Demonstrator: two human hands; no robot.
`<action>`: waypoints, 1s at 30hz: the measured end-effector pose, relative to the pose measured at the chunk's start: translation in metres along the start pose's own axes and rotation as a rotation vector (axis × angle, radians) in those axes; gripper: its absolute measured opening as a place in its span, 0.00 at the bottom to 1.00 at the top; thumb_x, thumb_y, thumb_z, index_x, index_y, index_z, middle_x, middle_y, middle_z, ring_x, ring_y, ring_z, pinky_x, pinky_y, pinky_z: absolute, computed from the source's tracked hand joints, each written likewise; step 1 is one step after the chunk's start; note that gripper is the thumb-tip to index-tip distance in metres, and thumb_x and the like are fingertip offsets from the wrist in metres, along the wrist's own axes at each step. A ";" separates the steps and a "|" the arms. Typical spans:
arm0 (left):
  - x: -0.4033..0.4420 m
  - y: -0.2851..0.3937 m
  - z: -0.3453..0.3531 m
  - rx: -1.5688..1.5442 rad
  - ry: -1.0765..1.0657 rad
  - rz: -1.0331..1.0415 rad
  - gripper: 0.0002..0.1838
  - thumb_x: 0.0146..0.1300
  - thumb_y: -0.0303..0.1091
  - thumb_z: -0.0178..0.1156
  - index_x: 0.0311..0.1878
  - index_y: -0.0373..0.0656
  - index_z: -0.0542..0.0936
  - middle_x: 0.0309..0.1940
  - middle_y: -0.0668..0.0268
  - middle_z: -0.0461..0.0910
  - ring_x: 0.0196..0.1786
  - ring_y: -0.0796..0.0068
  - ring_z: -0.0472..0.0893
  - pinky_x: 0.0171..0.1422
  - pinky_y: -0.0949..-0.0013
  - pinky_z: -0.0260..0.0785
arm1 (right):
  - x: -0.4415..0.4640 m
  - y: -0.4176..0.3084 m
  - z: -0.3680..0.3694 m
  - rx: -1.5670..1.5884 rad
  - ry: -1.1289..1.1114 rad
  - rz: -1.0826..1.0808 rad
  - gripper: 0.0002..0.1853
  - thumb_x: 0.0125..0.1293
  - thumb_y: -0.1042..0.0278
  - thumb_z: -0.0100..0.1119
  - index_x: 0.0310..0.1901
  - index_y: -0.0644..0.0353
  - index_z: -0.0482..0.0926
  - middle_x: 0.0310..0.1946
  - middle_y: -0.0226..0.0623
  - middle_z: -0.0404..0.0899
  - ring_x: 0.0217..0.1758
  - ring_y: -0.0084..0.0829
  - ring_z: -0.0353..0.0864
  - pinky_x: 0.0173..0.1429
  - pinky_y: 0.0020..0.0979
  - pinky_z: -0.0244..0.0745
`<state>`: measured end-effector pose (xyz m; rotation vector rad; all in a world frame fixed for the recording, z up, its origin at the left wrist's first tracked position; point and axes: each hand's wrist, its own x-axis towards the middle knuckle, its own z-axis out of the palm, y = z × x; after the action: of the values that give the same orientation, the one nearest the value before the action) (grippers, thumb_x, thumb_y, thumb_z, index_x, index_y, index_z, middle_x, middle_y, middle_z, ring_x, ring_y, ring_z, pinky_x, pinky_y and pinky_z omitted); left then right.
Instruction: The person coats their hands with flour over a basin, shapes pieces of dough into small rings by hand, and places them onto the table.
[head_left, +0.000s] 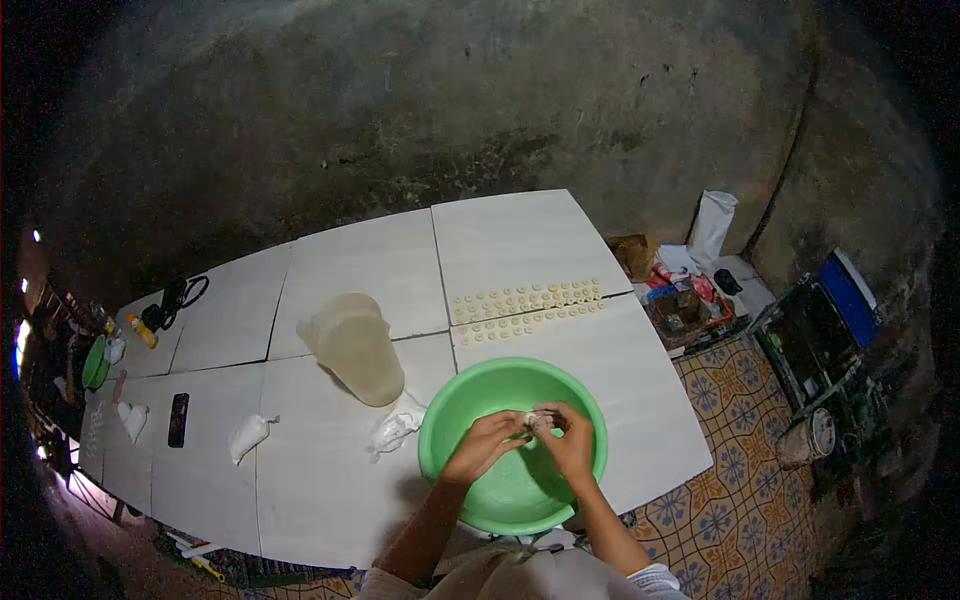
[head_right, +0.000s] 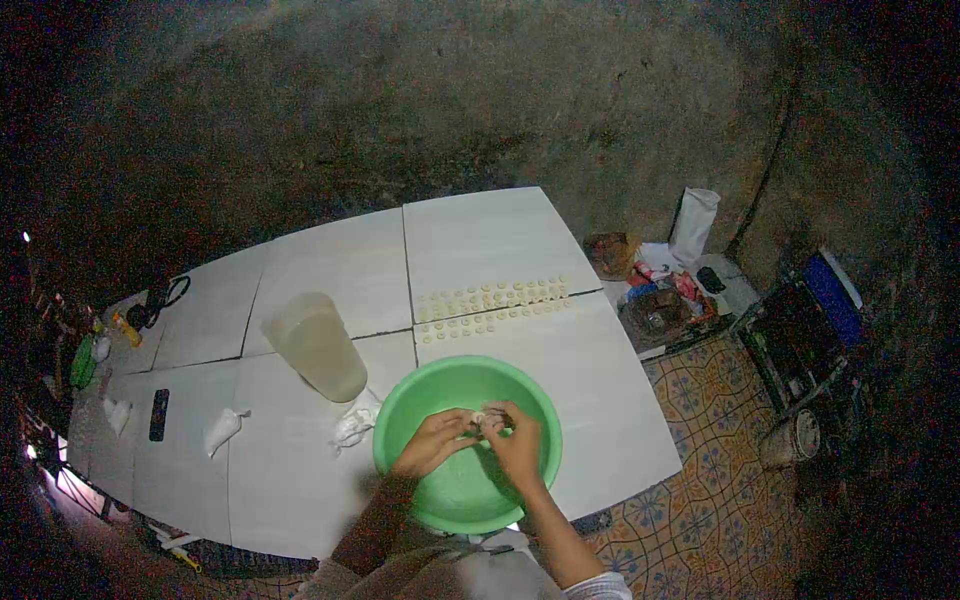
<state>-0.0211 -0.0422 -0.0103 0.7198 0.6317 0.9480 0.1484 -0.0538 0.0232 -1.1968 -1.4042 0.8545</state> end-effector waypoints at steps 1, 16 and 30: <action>0.000 -0.002 -0.001 0.023 0.012 0.014 0.14 0.72 0.33 0.56 0.55 0.35 0.77 0.51 0.62 0.79 0.55 0.72 0.78 0.61 0.66 0.72 | 0.001 0.007 0.001 -0.003 0.007 -0.001 0.13 0.56 0.78 0.64 0.44 0.68 0.82 0.35 0.40 0.85 0.36 0.23 0.83 0.42 0.25 0.77; 0.000 0.004 0.005 0.062 0.033 0.052 0.14 0.71 0.31 0.57 0.54 0.32 0.77 0.49 0.61 0.80 0.52 0.70 0.80 0.61 0.66 0.74 | 0.005 0.012 -0.006 0.146 -0.057 0.048 0.11 0.61 0.79 0.60 0.46 0.67 0.80 0.36 0.36 0.83 0.40 0.23 0.82 0.45 0.24 0.77; 0.003 -0.002 0.003 0.190 0.128 0.147 0.14 0.67 0.30 0.62 0.52 0.30 0.79 0.46 0.58 0.83 0.48 0.72 0.82 0.56 0.71 0.75 | 0.002 0.017 -0.004 0.106 -0.068 -0.002 0.11 0.59 0.82 0.60 0.45 0.70 0.79 0.37 0.37 0.83 0.40 0.21 0.82 0.45 0.23 0.77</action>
<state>-0.0164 -0.0409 -0.0103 0.8887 0.7972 1.0847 0.1561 -0.0479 0.0088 -1.0948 -1.3967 0.9635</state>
